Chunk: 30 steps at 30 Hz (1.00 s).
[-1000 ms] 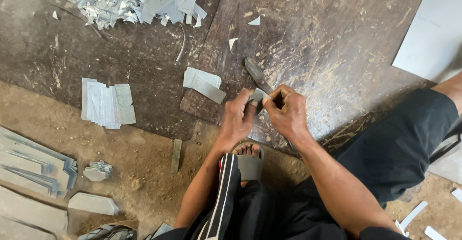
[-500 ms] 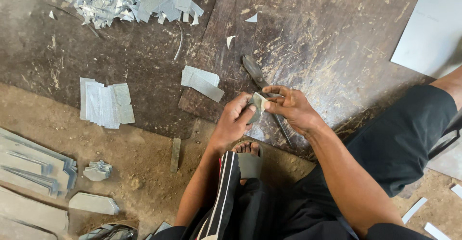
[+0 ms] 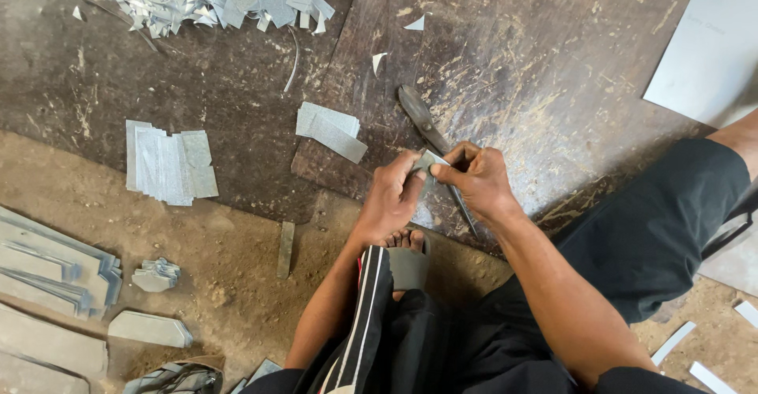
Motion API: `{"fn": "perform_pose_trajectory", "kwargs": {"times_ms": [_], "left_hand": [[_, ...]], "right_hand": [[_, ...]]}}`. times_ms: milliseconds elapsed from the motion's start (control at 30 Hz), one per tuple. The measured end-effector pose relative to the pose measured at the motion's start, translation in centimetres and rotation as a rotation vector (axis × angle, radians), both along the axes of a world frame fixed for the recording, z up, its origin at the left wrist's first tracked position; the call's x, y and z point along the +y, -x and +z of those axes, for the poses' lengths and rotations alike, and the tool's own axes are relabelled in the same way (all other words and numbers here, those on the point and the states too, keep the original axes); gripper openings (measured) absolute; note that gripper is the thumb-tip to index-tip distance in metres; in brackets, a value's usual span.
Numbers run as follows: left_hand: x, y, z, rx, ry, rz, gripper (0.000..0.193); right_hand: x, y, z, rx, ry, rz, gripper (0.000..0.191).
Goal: The person sits on the floor cutting thin galvanized metal sheets into small rectangular pieces with hand shears. They trim edges off larger strips, cut the strips into smaller pieces, and set the finished pieces aside while offcuts accumulate in a pile.
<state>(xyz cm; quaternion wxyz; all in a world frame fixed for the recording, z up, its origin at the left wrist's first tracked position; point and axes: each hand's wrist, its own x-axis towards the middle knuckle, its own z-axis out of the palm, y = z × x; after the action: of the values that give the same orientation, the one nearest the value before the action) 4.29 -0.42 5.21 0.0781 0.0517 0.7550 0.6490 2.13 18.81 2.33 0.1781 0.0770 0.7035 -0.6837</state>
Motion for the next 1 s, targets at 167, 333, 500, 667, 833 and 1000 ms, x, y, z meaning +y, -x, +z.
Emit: {"fn": "perform_pose_trajectory", "kwargs": {"times_ms": [167, 333, 500, 667, 833, 1000], "left_hand": [[1.1, 0.9, 0.1, 0.068, 0.154, 0.141, 0.014], [1.7, 0.8, -1.4, 0.079, 0.372, 0.193, 0.016], [1.1, 1.6, -4.4, 0.070, 0.303, 0.177, 0.009], [-1.9, 1.8, -6.7, -0.260, -0.107, 0.297, 0.009], [-1.8, 1.6, -7.2, -0.378, -0.376, 0.351, 0.007], [-1.4, 2.0, -6.8, -0.349, -0.505, 0.350, 0.008]], "right_hand": [[-2.2, 1.0, 0.5, 0.139, -0.514, -0.071, 0.017], [-3.3, 1.5, -0.7, 0.179, -0.542, -0.100, 0.017], [-1.8, 2.4, -1.7, 0.056, -0.372, -0.029, 0.024], [2.4, -2.5, -2.1, 0.393, -0.990, 0.260, 0.042], [4.1, -6.5, -6.5, 0.225, -1.073, 0.410, 0.038], [6.4, -4.8, -7.9, 0.216, -0.653, 0.443, 0.033]]}}
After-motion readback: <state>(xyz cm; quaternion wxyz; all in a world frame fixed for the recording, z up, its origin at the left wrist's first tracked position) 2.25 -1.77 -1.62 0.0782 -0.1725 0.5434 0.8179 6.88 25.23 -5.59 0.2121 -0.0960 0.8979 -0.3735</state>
